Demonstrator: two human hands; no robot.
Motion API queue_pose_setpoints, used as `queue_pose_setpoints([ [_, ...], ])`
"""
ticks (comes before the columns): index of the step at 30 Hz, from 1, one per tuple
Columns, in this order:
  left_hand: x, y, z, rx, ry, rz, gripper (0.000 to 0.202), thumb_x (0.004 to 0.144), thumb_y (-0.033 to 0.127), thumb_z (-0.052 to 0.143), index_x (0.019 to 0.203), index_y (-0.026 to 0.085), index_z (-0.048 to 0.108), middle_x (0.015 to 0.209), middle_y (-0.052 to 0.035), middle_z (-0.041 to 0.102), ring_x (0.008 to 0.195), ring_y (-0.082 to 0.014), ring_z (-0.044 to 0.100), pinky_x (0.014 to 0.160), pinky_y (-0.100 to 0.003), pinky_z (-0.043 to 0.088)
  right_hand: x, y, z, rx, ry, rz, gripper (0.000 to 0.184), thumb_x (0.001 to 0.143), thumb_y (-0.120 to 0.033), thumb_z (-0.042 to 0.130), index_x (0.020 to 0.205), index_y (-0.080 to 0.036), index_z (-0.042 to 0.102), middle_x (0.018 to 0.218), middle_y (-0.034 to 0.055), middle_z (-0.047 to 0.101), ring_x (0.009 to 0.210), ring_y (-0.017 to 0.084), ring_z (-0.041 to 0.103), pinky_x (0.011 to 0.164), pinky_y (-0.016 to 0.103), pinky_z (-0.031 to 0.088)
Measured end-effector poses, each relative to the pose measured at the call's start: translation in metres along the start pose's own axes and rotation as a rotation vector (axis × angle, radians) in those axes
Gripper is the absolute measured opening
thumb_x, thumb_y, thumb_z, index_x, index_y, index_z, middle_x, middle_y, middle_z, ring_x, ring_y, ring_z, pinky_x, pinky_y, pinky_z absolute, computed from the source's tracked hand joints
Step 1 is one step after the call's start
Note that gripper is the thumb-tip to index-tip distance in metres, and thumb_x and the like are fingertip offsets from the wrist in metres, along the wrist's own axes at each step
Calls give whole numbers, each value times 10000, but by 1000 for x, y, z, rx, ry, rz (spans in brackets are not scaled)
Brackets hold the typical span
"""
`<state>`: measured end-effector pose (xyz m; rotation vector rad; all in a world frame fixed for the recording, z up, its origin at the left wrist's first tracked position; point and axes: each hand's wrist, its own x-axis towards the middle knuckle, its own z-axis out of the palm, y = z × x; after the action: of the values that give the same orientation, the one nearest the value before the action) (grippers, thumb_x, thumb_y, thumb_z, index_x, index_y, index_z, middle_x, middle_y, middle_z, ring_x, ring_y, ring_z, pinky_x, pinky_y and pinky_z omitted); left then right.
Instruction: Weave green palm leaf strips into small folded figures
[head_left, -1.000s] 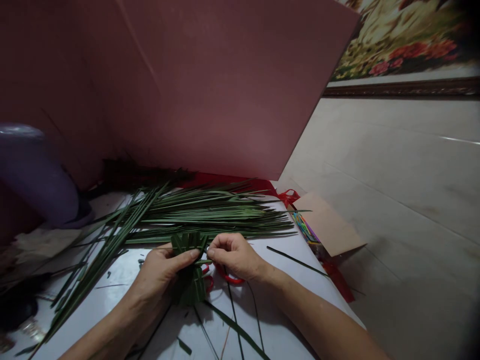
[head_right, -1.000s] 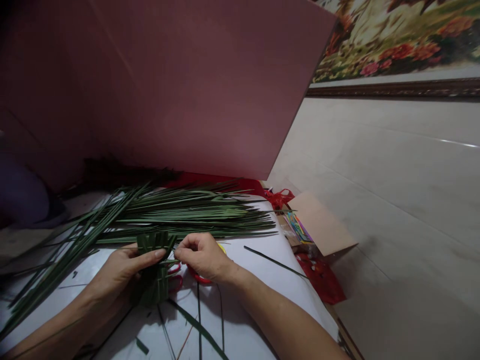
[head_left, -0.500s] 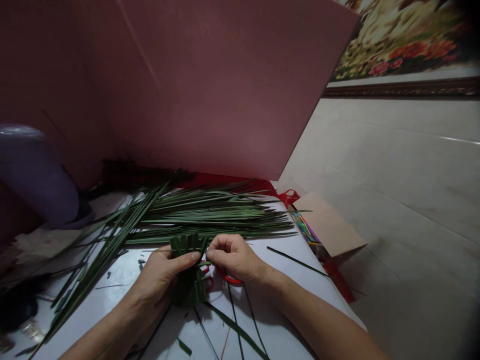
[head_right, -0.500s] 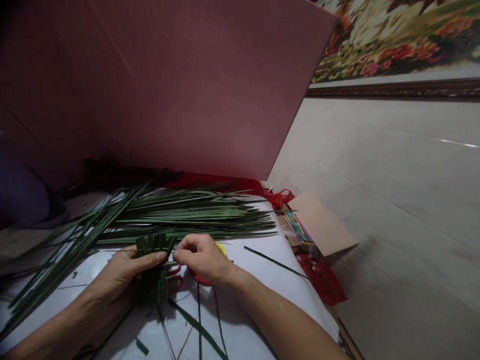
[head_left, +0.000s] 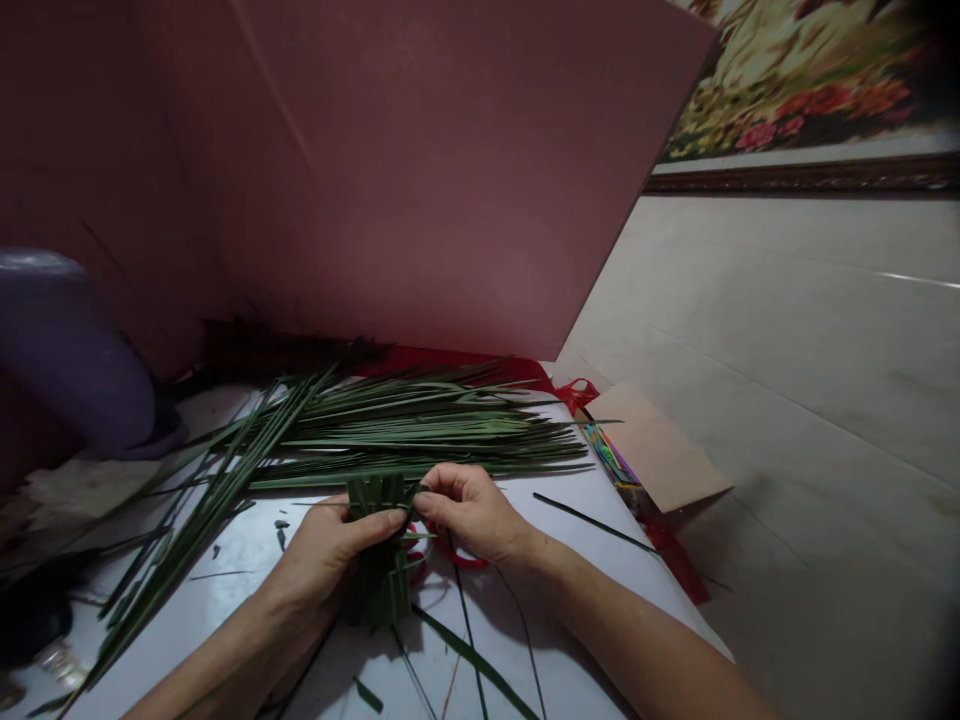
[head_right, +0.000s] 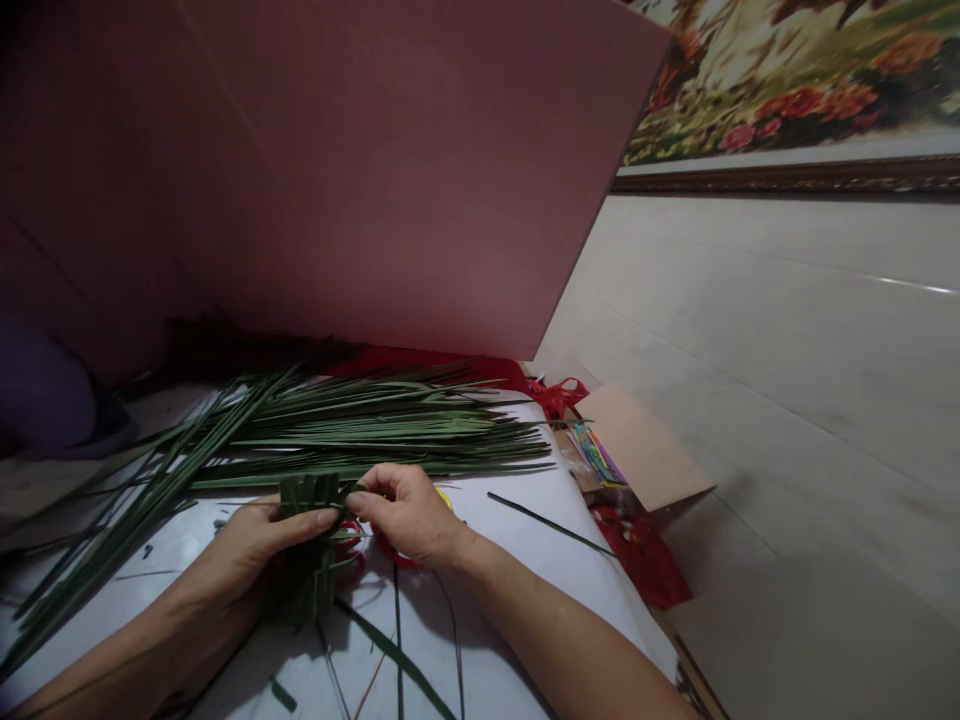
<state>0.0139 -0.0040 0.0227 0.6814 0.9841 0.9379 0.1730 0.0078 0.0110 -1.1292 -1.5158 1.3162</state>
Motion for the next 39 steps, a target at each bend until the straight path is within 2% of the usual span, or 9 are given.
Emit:
queue_pose_setpoints([
  [6, 0, 1, 0, 25, 18, 1, 195, 551, 135, 747, 724, 131, 659, 554, -46, 652, 445, -211, 594, 470, -426, 537, -1, -4, -2, 54, -33, 16, 132, 686, -273, 602, 681, -148, 559, 594, -25, 522, 528, 84, 429, 484, 197, 338],
  [10, -2, 1, 0, 31, 10, 10, 215, 542, 141, 760, 739, 116, 678, 566, -52, 662, 458, -188, 595, 491, -391, 547, -1, -7, -4, 67, -75, 54, 169, 693, -307, 607, 688, -147, 553, 575, -24, 528, 500, 82, 442, 469, 199, 345],
  [14, -1, -2, -2, 39, -43, 15, 242, 538, 175, 776, 758, 117, 694, 586, -63, 678, 519, -207, 625, 505, -349, 538, 0, -5, -1, 71, -53, 50, 213, 709, -346, 625, 801, -168, 553, 587, -46, 524, 447, 68, 437, 431, 189, 342],
  [19, 2, -5, -4, 26, -70, 41, 274, 518, 196, 792, 763, 118, 697, 624, -61, 687, 552, -193, 628, 533, -312, 534, -1, -2, 3, 65, 1, 38, 150, 720, -293, 613, 716, -169, 528, 513, -65, 495, 409, 57, 422, 411, 174, 328],
  [23, 1, 0, -3, -13, -19, 72, 181, 596, 265, 754, 689, 133, 673, 567, -26, 659, 463, -137, 592, 433, -224, 491, -1, -4, 2, 107, 51, 79, 146, 706, -272, 605, 688, -171, 502, 476, -76, 470, 367, 51, 386, 354, 159, 283],
  [25, 0, 2, -3, -31, 14, 65, 167, 613, 269, 740, 671, 131, 665, 538, -25, 649, 422, -141, 579, 404, -240, 486, -1, -5, 2, 112, 65, 80, 133, 697, -250, 601, 669, -172, 497, 467, -79, 465, 363, 50, 377, 349, 157, 276],
  [29, 2, 3, -6, -60, 49, 30, 190, 639, 254, 717, 778, 130, 682, 607, -58, 686, 454, -186, 610, 424, -307, 513, 1, -7, 4, 138, 92, 59, 142, 671, -213, 602, 606, -170, 482, 452, -81, 453, 388, 46, 370, 378, 158, 290],
  [35, 7, 0, -10, -50, 136, 62, 183, 649, 267, 711, 739, 110, 683, 566, -53, 672, 408, -144, 558, 395, -264, 476, 0, -8, 3, 137, 96, 89, 135, 651, -218, 602, 595, -171, 488, 445, -75, 472, 389, 57, 410, 395, 171, 310],
  [39, 6, -1, -10, -44, 134, 65, 260, 616, 338, 733, 725, 107, 683, 515, -26, 635, 363, -115, 503, 356, -235, 422, 1, -6, 3, 133, 94, 82, 136, 650, -218, 598, 595, -174, 482, 436, -77, 467, 384, 63, 416, 391, 173, 314],
])
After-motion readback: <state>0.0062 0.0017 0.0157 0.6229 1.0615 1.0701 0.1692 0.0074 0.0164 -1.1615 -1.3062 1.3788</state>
